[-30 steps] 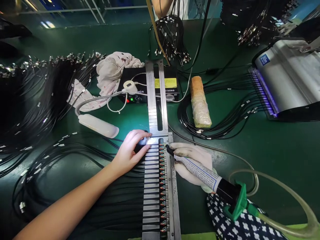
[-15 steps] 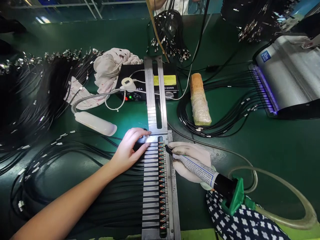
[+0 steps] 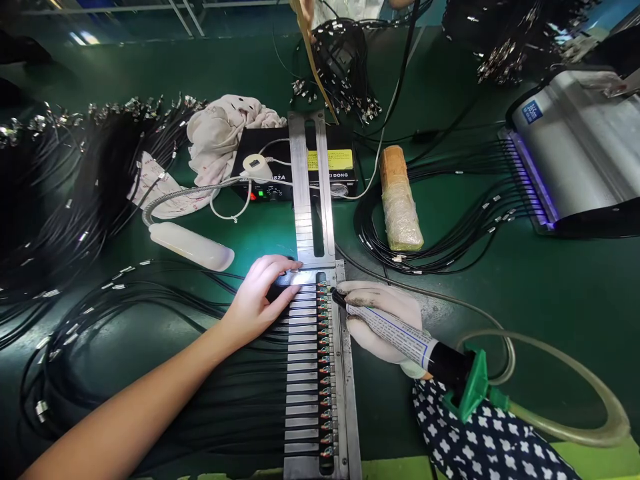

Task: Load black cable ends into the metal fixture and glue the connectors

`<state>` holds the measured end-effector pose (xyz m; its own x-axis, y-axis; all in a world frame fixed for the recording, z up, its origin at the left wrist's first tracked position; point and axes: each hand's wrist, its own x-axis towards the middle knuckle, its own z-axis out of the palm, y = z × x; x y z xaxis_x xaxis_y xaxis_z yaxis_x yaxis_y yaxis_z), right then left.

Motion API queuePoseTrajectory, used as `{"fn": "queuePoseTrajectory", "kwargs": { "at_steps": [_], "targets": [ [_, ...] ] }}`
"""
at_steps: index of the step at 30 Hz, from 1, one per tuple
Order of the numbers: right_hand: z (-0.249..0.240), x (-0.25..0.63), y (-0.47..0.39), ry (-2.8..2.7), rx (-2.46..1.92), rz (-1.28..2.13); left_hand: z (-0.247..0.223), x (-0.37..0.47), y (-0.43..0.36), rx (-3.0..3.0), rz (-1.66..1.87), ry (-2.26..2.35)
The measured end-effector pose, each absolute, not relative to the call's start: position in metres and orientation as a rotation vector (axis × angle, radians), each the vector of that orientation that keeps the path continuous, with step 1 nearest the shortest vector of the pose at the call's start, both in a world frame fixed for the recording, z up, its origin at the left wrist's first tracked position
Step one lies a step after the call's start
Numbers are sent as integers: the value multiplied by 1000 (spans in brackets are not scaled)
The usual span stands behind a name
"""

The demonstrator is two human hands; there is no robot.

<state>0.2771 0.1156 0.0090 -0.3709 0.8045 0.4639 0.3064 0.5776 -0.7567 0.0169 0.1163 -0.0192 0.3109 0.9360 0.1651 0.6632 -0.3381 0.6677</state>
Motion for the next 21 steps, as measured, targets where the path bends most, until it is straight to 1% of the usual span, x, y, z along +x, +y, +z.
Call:
{"fn": "queuePoseTrajectory", "kwargs": {
  "at_steps": [13, 21],
  "targets": [
    [14, 282, 104, -1829, -864, 697, -20, 17, 117, 2105, 746, 1414],
    [9, 281, 98, -1882, -919, 777, -20, 16, 117, 2114, 766, 1399]
  ]
}}
